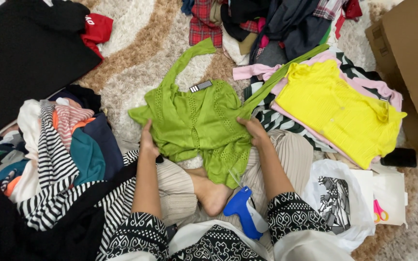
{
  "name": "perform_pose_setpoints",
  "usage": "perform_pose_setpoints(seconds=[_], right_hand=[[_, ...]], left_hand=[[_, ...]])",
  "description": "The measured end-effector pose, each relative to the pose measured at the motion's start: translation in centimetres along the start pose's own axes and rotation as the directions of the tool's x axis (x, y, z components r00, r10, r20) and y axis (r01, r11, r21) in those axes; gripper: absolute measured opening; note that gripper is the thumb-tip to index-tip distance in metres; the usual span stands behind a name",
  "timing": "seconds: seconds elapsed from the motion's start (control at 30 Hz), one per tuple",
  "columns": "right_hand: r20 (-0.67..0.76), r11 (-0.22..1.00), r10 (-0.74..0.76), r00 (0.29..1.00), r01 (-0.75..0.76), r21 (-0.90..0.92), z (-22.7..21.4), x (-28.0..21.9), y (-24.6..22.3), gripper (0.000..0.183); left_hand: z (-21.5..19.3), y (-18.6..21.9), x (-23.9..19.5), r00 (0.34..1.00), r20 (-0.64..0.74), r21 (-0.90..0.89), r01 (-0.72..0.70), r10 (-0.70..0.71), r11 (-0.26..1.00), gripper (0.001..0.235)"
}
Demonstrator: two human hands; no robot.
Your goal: The person sits on the floor and attaches small striped tags to the necklines of several garments using a hot glue gun. They handle a yellow top, a green top, and a black top, applying glue and pressing the tags into place before stacking the finished items.
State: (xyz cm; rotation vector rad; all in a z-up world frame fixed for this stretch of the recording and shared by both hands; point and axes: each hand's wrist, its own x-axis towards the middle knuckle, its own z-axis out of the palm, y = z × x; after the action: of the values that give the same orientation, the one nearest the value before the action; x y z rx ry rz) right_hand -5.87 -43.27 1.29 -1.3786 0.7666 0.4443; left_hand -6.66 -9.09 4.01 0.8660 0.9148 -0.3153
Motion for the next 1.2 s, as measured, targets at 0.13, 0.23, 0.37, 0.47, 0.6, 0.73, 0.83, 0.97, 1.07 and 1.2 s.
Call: perform_pose_setpoints(seconds=[0.13, 0.23, 0.37, 0.47, 0.6, 0.73, 0.83, 0.97, 1.07, 1.2], right_hand=[[-0.067, 0.995, -0.052, 0.996, 0.045, -0.092, -1.3, 2.8, 2.2, 0.065], [-0.123, 0.928, -0.223, 0.967, 0.172, -0.329, -3.1, 5.2, 4.2, 0.07], [-0.062, 0.854, -0.417, 0.907, 0.368, -0.367, -4.0, 1.3, 1.2, 0.073], [0.036, 0.789, -0.534, 0.845, 0.513, -0.339, -5.7, -0.9, -0.9, 0.053], [0.324, 0.477, -0.743, 0.585, 0.804, -0.356, -1.9, -7.8, -5.4, 0.041], [0.472, 0.347, -0.762, 0.443, 0.895, -0.28, 2.4, -11.0, -6.5, 0.036], [0.628, 0.425, -0.636, 0.449, 0.883, -0.2, 4.2, -14.6, -8.0, 0.043], [0.48, 0.634, -0.64, 0.6, 0.765, -0.112, 1.8, -16.3, -8.6, 0.045], [0.219, 0.755, -0.639, 0.737, 0.656, -0.003, -2.8, -16.0, -9.1, 0.04], [-0.279, 0.849, -0.519, 0.808, 0.525, -0.056, -10.3, -15.3, -10.0, 0.044]], left_hand=[[-0.9, -0.5, -0.1, 0.988, 0.133, 0.034, 0.078, -0.082, 0.996, 0.076], [-1.5, -0.4, 1.1, 0.976, 0.194, 0.065, 0.086, -0.097, 0.994, 0.069], [-0.8, 1.9, -1.5, 0.965, 0.261, 0.065, 0.006, -0.023, 0.998, 0.065], [-3.5, 4.4, -0.4, 0.949, 0.304, 0.004, -0.083, 0.078, 0.997, 0.051], [-4.7, 8.3, -3.9, 0.891, 0.326, -0.202, -0.261, 0.316, 0.944, 0.047], [-3.3, 10.0, -9.3, 0.851, 0.33, -0.347, -0.294, 0.409, 0.891, 0.053], [-2.9, 10.9, -12.1, 0.796, 0.26, -0.556, -0.34, 0.547, 0.759, 0.063], [-2.7, 11.6, -12.6, 0.747, 0.32, -0.438, -0.428, 0.582, 0.79, 0.067], [-2.1, 11.6, -10.1, 0.76, 0.335, -0.288, -0.479, 0.556, 0.829, 0.066], [0.4, 9.8, -3.1, 0.724, 0.373, -0.026, -0.617, 0.58, 0.786, 0.015]])
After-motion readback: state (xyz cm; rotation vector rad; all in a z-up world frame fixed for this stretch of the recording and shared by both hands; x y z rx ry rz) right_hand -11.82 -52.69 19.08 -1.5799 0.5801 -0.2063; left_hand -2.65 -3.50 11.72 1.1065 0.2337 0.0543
